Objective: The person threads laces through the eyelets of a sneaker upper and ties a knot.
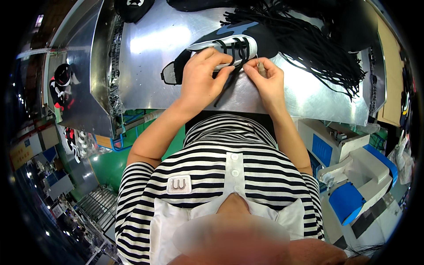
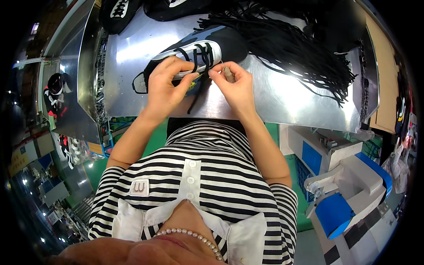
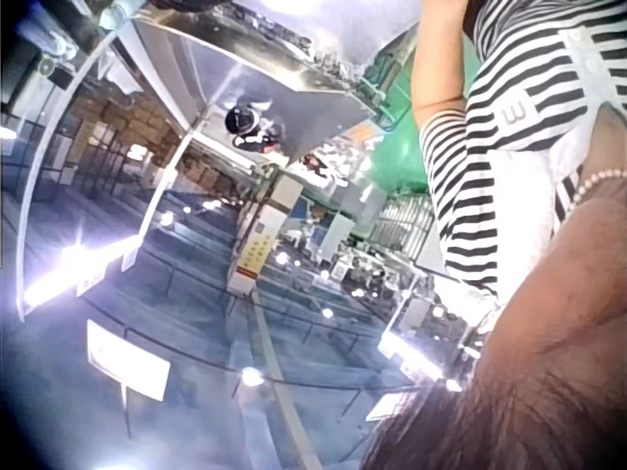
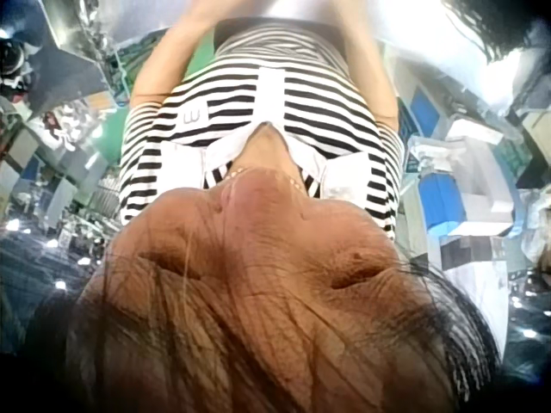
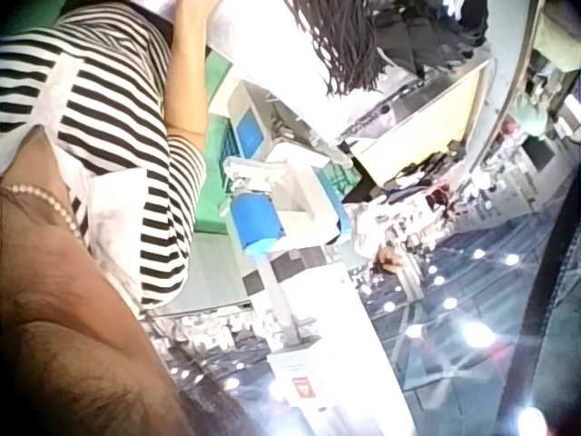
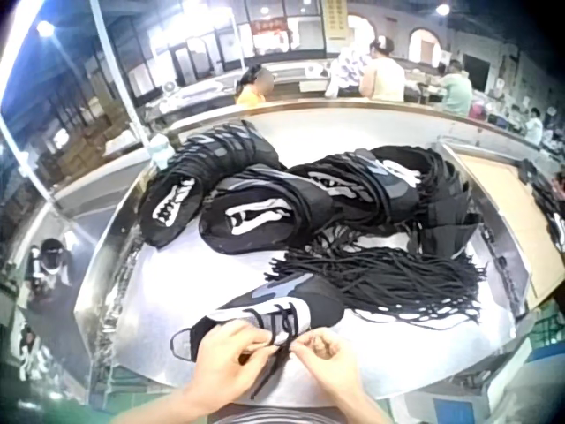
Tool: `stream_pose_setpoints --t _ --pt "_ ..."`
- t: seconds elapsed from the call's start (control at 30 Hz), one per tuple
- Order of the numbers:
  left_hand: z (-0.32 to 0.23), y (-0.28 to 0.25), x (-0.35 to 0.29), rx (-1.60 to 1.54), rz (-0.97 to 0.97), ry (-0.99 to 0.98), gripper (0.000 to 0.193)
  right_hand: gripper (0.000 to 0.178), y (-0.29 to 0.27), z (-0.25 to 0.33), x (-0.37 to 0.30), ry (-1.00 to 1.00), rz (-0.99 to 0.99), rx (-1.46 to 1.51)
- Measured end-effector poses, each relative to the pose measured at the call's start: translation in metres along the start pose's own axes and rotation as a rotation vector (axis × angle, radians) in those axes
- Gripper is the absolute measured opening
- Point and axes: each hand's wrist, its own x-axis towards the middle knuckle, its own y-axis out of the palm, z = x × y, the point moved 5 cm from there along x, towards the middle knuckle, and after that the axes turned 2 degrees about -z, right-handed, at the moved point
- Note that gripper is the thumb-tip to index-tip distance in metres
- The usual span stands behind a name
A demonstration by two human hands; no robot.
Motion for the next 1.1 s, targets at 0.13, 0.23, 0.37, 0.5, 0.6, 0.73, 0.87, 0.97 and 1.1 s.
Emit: stream_pose_setpoints --t 0.13,0.23,0.37,0.5,0.6,0.73,0.87,0.97,1.1 --pt "-0.006 0.002 0.002 0.04 0.049 0.094 0.018 0.016 0.007 -0.002 -0.009 -0.011 -0.038 -0.038" --pt "-0.006 0.001 0.001 0.038 0.026 0.094 0.019 0.014 0.009 -0.016 -0.01 0.02 0.007 0.084" --pt "0.005 -0.01 0.007 0.065 -0.039 0.064 0.016 0.011 0.005 -0.032 -0.049 0.232 0.396 -0.212" --pt "0.029 0.012 -0.002 0.218 0.175 0.127 0.017 0.015 0.003 -0.015 -0.053 0.121 0.434 -0.156" --pt "0.041 0.02 -0.007 0.164 0.3 -0.084 0.021 0.01 0.005 0.015 -0.01 -0.033 0.237 -0.097" --pt "0.044 0.022 -0.003 0.084 0.34 -0.084 0.02 0.01 0.008 0.01 0.018 -0.224 0.063 -0.165" --pt "0.048 0.022 -0.003 -0.052 0.356 -0.166 0.024 0.007 0.013 0.006 0.016 -0.252 0.047 -0.247" --pt "0.045 0.024 -0.005 -0.056 0.363 -0.216 0.028 0.008 0.014 0.01 0.015 -0.327 0.02 -0.276" --pt "0.043 0.026 -0.004 0.038 0.312 -0.215 0.03 0.018 0.012 0.008 0.016 -0.377 -0.03 -0.288"
